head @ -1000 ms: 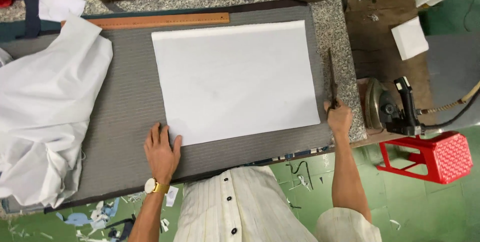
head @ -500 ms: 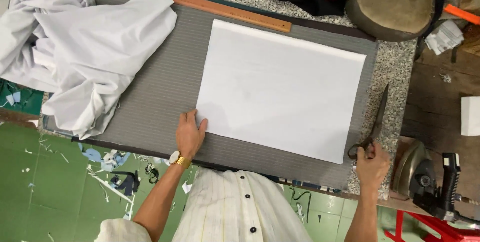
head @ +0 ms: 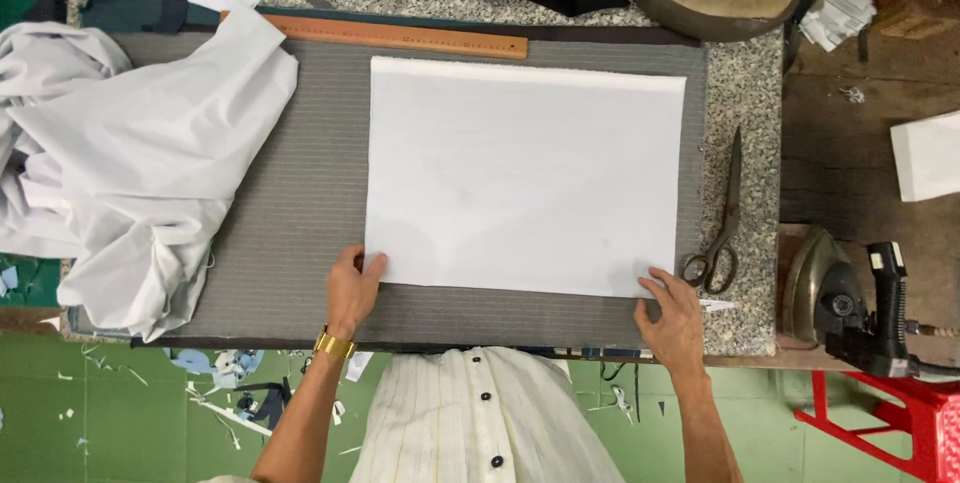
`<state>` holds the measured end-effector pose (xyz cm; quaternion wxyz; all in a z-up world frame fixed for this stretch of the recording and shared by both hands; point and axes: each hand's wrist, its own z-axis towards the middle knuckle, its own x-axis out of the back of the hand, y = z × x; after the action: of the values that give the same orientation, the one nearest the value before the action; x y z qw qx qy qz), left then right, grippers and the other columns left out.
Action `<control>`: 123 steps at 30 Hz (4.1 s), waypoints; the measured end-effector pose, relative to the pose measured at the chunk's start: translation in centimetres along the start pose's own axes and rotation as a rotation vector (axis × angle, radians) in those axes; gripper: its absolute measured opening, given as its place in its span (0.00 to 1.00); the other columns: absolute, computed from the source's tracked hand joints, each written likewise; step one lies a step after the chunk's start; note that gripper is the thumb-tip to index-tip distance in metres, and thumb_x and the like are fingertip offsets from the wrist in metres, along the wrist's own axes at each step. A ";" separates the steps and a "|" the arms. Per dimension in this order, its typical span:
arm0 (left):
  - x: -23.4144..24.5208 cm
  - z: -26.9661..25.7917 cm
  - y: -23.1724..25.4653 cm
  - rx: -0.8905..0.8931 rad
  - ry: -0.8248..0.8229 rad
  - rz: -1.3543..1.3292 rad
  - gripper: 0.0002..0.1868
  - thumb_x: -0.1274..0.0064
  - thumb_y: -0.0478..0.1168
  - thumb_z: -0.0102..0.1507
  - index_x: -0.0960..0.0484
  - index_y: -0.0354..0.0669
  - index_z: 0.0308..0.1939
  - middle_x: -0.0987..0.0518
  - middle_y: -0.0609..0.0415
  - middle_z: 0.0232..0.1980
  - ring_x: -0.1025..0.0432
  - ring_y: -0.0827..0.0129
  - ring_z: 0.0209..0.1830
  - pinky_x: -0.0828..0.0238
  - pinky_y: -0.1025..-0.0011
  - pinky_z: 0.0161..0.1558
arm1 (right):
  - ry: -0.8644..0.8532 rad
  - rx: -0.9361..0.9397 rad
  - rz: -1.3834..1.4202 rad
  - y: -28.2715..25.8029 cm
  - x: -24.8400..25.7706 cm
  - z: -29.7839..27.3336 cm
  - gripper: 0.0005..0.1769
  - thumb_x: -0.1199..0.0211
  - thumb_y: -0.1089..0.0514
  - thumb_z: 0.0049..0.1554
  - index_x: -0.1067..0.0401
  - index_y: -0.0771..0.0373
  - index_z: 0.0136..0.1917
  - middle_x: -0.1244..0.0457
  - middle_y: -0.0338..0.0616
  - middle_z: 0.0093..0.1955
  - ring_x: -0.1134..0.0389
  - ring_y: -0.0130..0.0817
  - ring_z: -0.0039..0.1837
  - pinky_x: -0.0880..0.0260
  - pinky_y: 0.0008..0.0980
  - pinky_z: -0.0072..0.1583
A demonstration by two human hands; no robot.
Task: The person smooths a large white fabric on a work table, uses a wooden ruler and blue chalk to mark a straight line, and then cuts the fabric along the line using large shears. The person then folds the cut piece and places it aside.
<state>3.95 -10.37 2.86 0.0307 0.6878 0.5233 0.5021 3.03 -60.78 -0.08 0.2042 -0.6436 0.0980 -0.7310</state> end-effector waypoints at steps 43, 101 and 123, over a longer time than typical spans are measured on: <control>0.0 5.3 0.8 -0.648 0.376 0.342 0.13 0.45 0.41 0.67 0.17 0.41 0.53 0.21 0.48 0.57 0.28 0.54 0.55 0.33 0.60 0.51 | 0.319 -0.245 -0.075 7.2 -1.1 8.7 0.14 0.34 0.63 0.64 0.24 0.64 0.63 0.39 0.58 0.69 0.36 0.63 0.69 0.24 0.58 0.57; 18.7 11.2 -3.2 -0.650 0.419 -0.506 0.12 0.56 0.32 0.69 0.22 0.39 0.55 0.17 0.41 0.41 0.20 0.53 0.44 0.25 0.57 0.48 | -0.197 -0.175 0.872 -36.3 -14.8 11.7 0.11 0.44 0.63 0.67 0.26 0.68 0.60 0.29 0.53 0.49 0.30 0.37 0.50 0.26 0.39 0.54; 23.9 30.0 -16.1 0.026 0.486 0.104 0.27 0.34 0.56 0.57 0.20 0.39 0.46 0.17 0.40 0.39 0.20 0.42 0.43 0.24 0.47 0.44 | -0.412 -0.260 0.832 -41.2 -15.3 9.5 0.12 0.43 0.61 0.65 0.23 0.67 0.58 0.28 0.54 0.45 0.28 0.39 0.47 0.25 0.40 0.53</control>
<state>13.28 29.34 -5.39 -0.1307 0.5733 0.4858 0.6467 6.60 -16.16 4.30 0.4123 -0.7015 0.3954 -0.4260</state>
